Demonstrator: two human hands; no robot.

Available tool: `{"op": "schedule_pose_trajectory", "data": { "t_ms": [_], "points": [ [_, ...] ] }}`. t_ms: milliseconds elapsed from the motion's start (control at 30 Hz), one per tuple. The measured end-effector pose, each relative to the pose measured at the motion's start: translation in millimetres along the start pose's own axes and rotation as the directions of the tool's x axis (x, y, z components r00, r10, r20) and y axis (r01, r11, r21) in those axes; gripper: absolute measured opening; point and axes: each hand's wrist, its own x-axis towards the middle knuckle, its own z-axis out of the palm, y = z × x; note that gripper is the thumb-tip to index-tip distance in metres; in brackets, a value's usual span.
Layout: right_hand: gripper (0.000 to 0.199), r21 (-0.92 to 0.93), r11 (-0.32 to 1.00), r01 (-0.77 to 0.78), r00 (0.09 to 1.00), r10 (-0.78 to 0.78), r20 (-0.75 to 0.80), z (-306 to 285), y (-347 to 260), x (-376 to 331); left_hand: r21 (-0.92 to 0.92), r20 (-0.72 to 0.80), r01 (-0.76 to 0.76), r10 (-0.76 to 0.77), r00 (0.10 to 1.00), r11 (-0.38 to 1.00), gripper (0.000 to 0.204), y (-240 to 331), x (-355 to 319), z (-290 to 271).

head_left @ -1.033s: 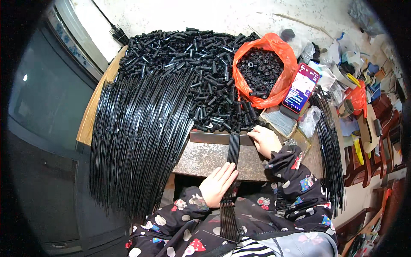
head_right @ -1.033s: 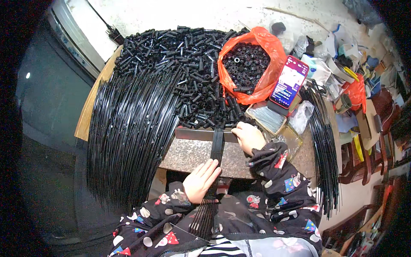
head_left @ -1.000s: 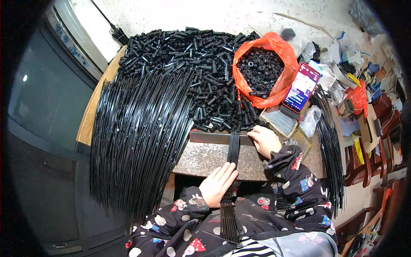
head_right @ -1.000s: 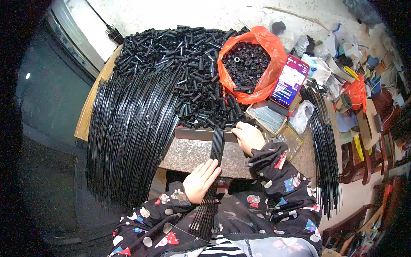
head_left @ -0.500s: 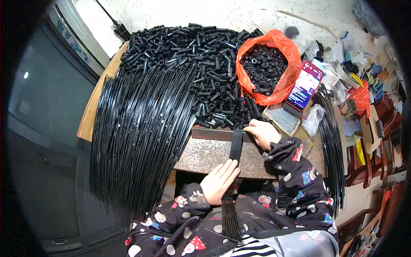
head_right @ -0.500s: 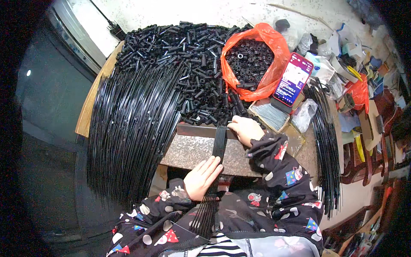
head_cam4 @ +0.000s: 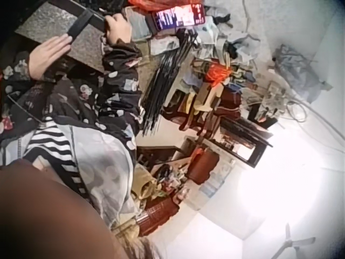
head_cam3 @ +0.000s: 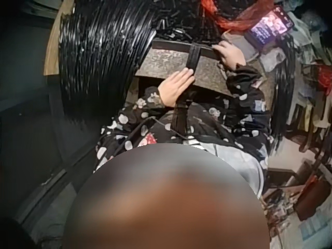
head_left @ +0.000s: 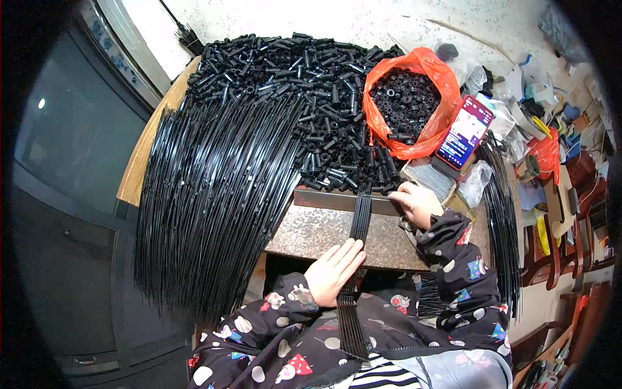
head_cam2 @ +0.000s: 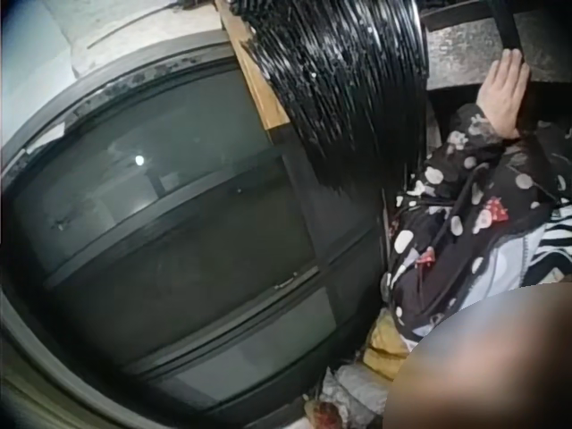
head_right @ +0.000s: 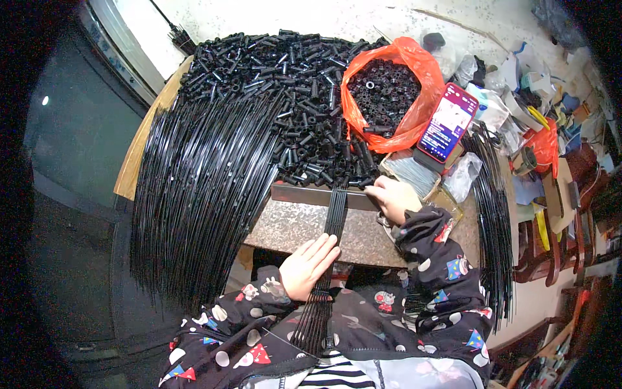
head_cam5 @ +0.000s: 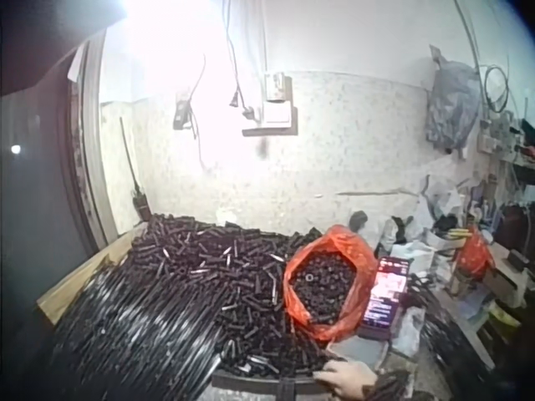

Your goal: Assembling cable bundles by grouping black wires and attaching small plastic connectors and tape.

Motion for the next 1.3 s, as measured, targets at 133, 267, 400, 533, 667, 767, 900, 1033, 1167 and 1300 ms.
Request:
{"op": "schedule_pose_trajectory", "data": {
  "t_ms": [133, 267, 400, 533, 667, 767, 900, 1033, 1167, 1300],
  "points": [
    [0.024, 0.061, 0.994, -0.091, 0.993, 0.086, 0.077, 1.5, -7.6, 0.4, 0.025, 0.024, -0.001, 0.001, 1.0, 1.0, 0.075, -1.3, -2.2, 4.0],
    [0.024, 0.074, 0.993, -0.089, 0.996, 0.09, -0.013, 8.1, -4.4, 1.7, -0.064, 0.013, 0.028, -0.028, 1.0, 0.998, 0.074, 0.8, 0.0, 2.6],
    [0.02, 0.101, 0.99, -0.102, 0.995, 0.1, 0.024, 6.8, -12.1, -1.2, -0.03, -0.012, 0.001, -0.001, 1.0, 1.0, 0.073, -1.0, -2.8, 4.8],
    [0.019, 0.133, 0.987, -0.088, 0.994, 0.096, -0.054, 13.4, -9.4, 7.9, -0.032, -0.022, 0.014, -0.015, 1.0, 0.999, 0.072, 0.0, -2.5, 3.8],
    [0.017, 0.09, 0.992, -0.091, 0.995, 0.094, -0.032, 19.6, -13.5, 16.5, -0.041, -0.001, 0.009, -0.009, 1.0, 0.999, 0.071, -0.5, 1.0, 4.7],
    [0.016, 0.11, 0.983, -0.148, 0.98, 0.161, -0.116, 28.3, -9.7, 17.9, 0.02, -0.013, -0.006, 0.007, 1.0, 1.0, 0.072, -1.2, 0.5, 9.2],
    [0.014, 0.126, 0.952, -0.28, 0.834, 0.306, -0.46, -13.0, 4.1, 16.4, 0.01, -0.025, 0.01, -0.01, 1.0, 1.0, 0.075, -3.7, -1.1, 9.1],
    [0.011, -0.172, 0.911, -0.376, 0.921, 0.347, -0.176, -23.3, 35.7, -4.2, -0.045, 0.0, 0.036, -0.036, 0.999, 0.998, 0.068, -1.0, 3.6, 2.6],
    [0.009, -0.158, 0.933, -0.323, 0.919, 0.269, -0.287, -13.8, 33.9, -12.7, 0.066, -0.049, 0.023, -0.019, 0.999, 0.998, 0.076, 5.5, -5.4, 11.3],
    [0.006, -0.233, 0.927, -0.294, 0.924, 0.213, -0.318, -13.3, 26.8, -9.1, 0.058, 0.023, 0.047, -0.048, 0.999, 0.997, 0.075, 8.1, -5.5, 8.1]
  ]
}}
